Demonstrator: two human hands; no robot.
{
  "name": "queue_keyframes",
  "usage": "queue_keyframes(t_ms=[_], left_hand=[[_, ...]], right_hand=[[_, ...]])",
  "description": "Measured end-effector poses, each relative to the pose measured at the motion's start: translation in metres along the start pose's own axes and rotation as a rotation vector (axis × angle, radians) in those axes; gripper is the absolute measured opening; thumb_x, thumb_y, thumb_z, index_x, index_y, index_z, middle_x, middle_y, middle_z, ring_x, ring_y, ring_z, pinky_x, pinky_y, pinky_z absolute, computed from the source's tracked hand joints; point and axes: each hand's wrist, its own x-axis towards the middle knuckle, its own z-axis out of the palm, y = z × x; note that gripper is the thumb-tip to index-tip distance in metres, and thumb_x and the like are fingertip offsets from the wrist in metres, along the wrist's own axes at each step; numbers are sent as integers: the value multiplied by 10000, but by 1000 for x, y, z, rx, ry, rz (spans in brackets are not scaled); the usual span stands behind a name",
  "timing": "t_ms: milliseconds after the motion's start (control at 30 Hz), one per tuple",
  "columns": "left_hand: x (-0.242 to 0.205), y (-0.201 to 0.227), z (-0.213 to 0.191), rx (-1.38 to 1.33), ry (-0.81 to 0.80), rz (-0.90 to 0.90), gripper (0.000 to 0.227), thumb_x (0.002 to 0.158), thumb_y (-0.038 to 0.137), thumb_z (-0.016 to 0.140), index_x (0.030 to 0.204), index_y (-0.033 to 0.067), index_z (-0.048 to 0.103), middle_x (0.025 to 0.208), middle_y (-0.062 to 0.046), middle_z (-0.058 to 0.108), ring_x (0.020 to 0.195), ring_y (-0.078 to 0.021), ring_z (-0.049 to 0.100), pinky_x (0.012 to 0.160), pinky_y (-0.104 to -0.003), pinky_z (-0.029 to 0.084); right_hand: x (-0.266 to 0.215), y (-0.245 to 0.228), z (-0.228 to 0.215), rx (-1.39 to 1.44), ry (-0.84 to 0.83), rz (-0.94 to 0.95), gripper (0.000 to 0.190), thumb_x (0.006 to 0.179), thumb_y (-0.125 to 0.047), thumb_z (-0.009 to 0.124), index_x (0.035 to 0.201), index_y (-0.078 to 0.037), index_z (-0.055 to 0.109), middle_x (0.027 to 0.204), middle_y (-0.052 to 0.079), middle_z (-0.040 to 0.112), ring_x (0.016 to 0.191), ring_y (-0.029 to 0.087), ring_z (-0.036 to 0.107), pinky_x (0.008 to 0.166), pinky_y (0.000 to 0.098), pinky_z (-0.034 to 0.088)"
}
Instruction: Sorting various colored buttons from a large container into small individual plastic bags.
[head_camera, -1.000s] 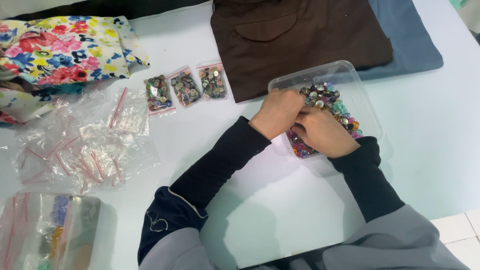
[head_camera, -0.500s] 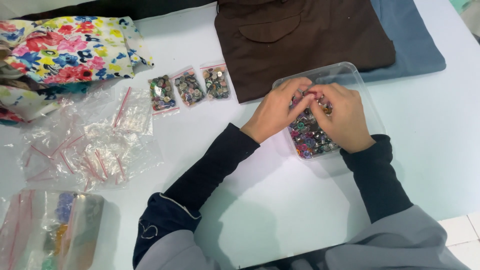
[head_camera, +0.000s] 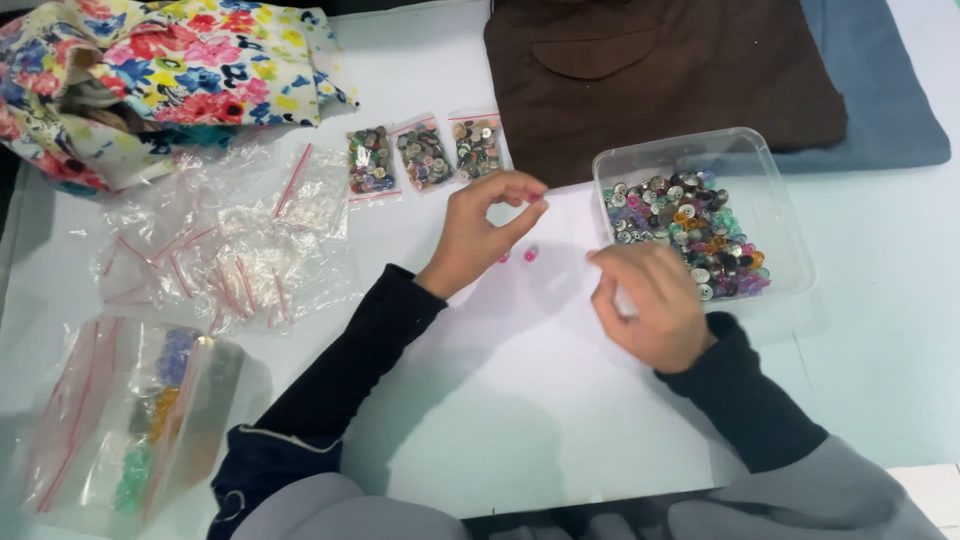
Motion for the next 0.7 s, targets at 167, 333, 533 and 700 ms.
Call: queue_keyframes(t_ms=[167,333,533,700], left_hand=[[-48,-2,-56,209,-93,-140,158,909,32,759,1060,71,739,1003,-82,737,959,-224,718,895,-345,586],[-89,-14,-81,461,-162,-237,109,947,80,705,1052,63,723,1003,-98,719,993,-249,711,915,-366,572],[-106,-21,-81,523,-66,-251,204,931,43,648,1132,60,676,1024,-135,681,1023,-322,663,940,-438,511],[-107,-27,-81,540,-89,-280,295,899,113,600,1190,96,646,976,-107,640,1018,-315,634,976,-448,456]], right_hand=[[-26,-44,45,183,-128,-89,198,860,11,665,1049,-22,715,905,111,697,767,269,702,714,367,592],[-44,-48,73,237,-373,-68,148,961,-126,640,1097,-106,694,1021,67,721,1000,241,696,947,444,487],[-15,-31,105,96,-412,109,140,963,-151,653,1094,-154,702,1236,60,622,1213,274,566,1036,514,367],[-2,-32,123,68,-590,177,165,987,-178,629,1122,-183,722,1288,69,584,1334,288,469,1131,602,216]])
